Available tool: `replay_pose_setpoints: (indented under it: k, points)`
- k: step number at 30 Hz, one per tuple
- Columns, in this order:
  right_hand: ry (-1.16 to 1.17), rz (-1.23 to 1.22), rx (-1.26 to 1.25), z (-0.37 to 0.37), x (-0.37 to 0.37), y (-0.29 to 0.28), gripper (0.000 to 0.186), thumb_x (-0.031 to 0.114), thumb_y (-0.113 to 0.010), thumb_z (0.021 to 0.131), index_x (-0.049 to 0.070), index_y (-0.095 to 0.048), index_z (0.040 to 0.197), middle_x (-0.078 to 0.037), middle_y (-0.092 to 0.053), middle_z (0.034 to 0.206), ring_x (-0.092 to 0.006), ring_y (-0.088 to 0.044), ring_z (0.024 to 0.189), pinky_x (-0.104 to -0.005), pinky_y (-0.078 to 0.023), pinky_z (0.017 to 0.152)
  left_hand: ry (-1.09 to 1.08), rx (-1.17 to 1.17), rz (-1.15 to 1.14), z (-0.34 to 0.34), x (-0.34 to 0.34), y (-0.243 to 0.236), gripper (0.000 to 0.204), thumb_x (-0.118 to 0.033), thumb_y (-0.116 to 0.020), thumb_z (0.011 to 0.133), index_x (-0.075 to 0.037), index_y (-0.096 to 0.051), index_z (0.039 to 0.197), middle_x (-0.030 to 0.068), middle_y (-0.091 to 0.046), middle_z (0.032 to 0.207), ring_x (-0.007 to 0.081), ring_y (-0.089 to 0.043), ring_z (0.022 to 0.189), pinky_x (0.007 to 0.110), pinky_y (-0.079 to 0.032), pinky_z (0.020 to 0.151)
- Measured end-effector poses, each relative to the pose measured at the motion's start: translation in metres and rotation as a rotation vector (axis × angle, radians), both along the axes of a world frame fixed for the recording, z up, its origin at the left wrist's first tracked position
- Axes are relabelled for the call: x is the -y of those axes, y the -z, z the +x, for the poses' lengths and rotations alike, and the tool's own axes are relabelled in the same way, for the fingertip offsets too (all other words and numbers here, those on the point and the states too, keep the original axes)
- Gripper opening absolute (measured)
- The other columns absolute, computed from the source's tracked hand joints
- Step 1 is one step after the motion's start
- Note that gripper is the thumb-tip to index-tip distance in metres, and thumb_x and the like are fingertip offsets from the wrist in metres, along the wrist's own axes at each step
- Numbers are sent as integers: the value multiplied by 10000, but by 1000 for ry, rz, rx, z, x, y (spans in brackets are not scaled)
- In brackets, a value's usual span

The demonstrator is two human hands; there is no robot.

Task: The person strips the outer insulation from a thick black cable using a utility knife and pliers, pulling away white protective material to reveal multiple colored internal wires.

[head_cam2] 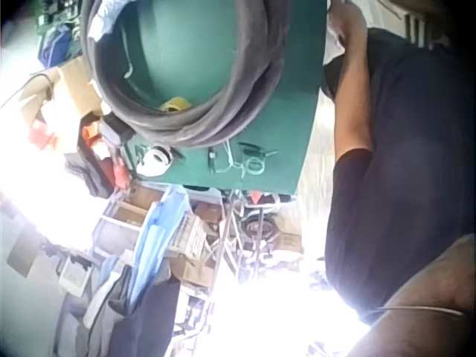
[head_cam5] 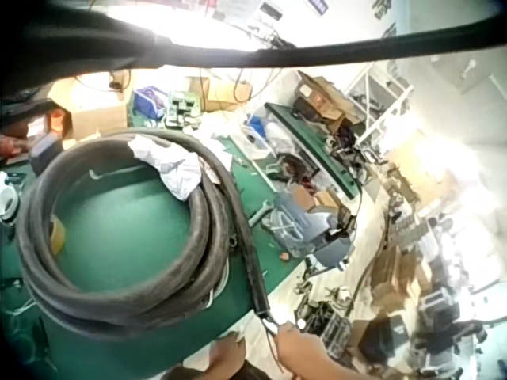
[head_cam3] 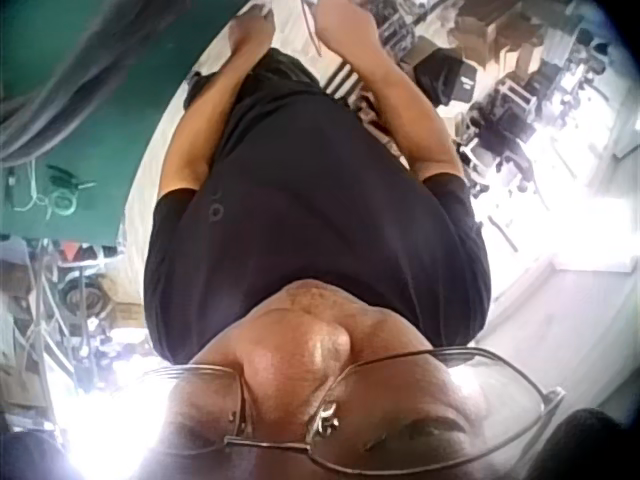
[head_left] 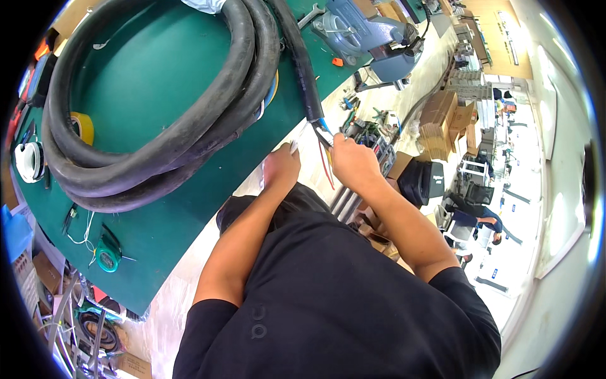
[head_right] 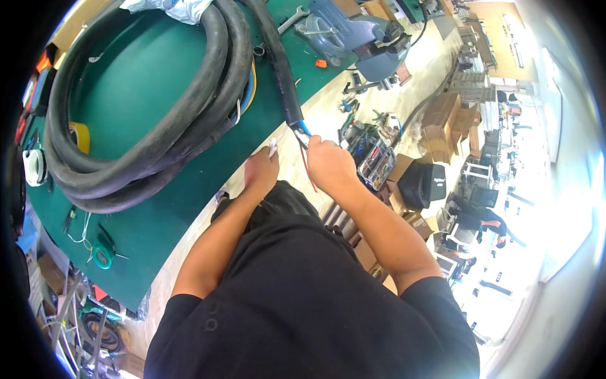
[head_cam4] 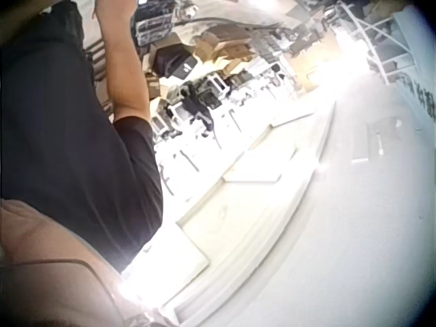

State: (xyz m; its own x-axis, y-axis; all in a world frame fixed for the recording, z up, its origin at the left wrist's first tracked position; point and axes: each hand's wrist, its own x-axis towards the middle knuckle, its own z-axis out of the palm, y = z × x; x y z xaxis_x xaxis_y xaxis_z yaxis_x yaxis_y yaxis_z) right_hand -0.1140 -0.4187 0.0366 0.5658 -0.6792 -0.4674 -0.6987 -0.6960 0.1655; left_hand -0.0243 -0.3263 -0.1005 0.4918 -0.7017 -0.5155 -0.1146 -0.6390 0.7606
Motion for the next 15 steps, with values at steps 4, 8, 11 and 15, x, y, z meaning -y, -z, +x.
replay_pose_setpoints:
  k: [4,8,11,15]
  points:
    - [-38,-18,-94,11,2,-6,272,251,-497,956,-18,-516,994,-251,-663,890,-427,-671,781,-522,-527,716,59,8,-40,0,-3,1,287,-272,-564,913,-46,-615,1082,266,-677,946,430,-666,899,511,-529,800]
    - [138,56,-17,18,-7,-22,291,271,-503,958,-9,-531,1032,-256,-670,885,-444,-646,845,-530,-492,776,140,47,-1,2,-11,-7,340,-246,-567,914,-77,-609,1206,221,-686,933,403,-659,925,476,-524,811]
    - [236,40,134,-3,-11,-18,322,272,-520,950,-17,-541,1090,-279,-660,866,-466,-633,842,-538,-482,767,251,294,-94,17,-22,-27,419,-185,-593,890,-88,-559,1297,190,-690,969,377,-656,968,450,-525,829]
    - [304,59,253,-22,-19,-12,353,266,-539,943,-27,-540,1139,-297,-647,850,-482,-621,847,-544,-471,761,41,251,-319,30,-8,-53,375,-147,-605,877,-55,-592,1241,207,-662,1071,389,-634,999,460,-514,845]
